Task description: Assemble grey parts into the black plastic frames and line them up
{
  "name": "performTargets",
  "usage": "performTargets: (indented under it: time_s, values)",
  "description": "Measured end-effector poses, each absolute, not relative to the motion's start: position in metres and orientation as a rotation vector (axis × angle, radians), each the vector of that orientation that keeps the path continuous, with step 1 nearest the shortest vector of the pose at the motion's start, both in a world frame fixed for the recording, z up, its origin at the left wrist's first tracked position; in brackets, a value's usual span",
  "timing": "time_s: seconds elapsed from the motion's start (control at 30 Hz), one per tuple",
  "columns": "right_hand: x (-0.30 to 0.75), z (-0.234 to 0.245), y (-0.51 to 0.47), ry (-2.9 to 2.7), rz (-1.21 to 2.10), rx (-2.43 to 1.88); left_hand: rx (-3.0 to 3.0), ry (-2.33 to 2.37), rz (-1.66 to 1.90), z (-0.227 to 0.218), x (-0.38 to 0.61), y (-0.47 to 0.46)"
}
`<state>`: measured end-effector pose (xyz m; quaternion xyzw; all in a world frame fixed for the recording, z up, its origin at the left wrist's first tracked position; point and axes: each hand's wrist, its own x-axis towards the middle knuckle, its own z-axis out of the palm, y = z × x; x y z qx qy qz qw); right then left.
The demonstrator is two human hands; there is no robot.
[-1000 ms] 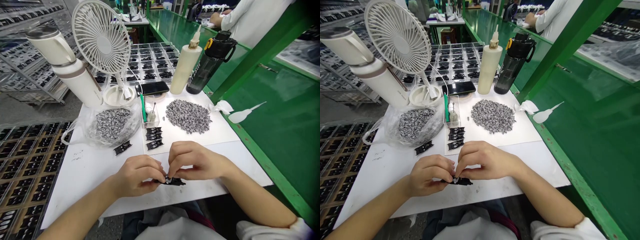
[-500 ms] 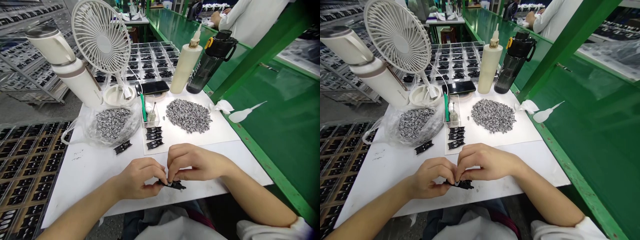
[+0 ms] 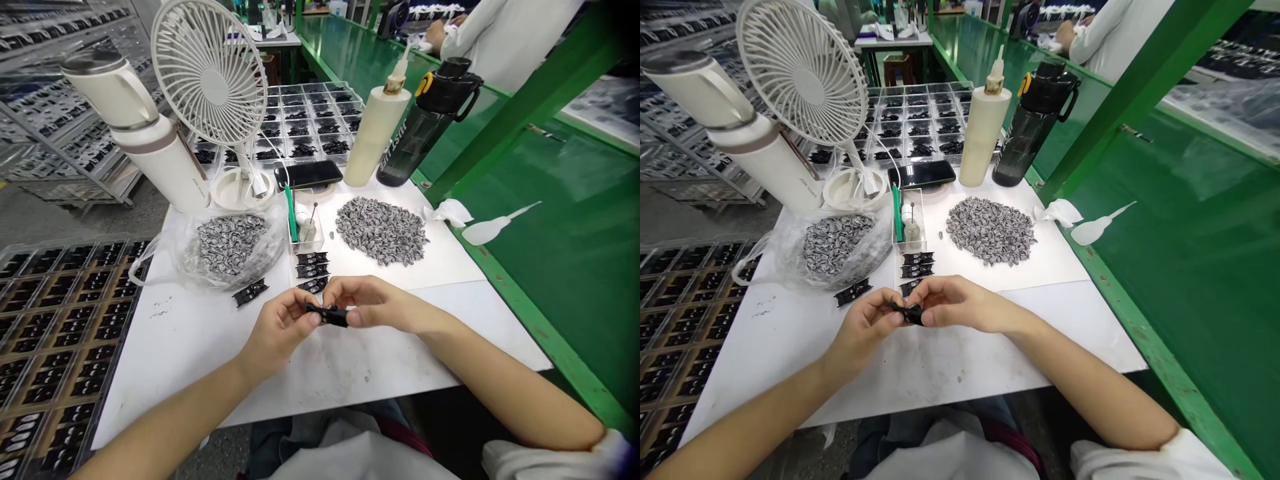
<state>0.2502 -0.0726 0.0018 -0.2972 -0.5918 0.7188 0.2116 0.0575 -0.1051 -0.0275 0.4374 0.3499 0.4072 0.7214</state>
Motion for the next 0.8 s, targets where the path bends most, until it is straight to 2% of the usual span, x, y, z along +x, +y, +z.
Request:
performTargets:
  time_s: [0.27,0.8]
  values:
    - [0.239,-0.018,-0.070,-1.323,2.118,-0.923,0.813,0.850,0.834,-0.024,0.056,-0.102]
    - [0.237,-0.022,-0.071,-1.315,2.075,-0.903,0.829,0.811,0.763,-0.025,0.054,-0.099]
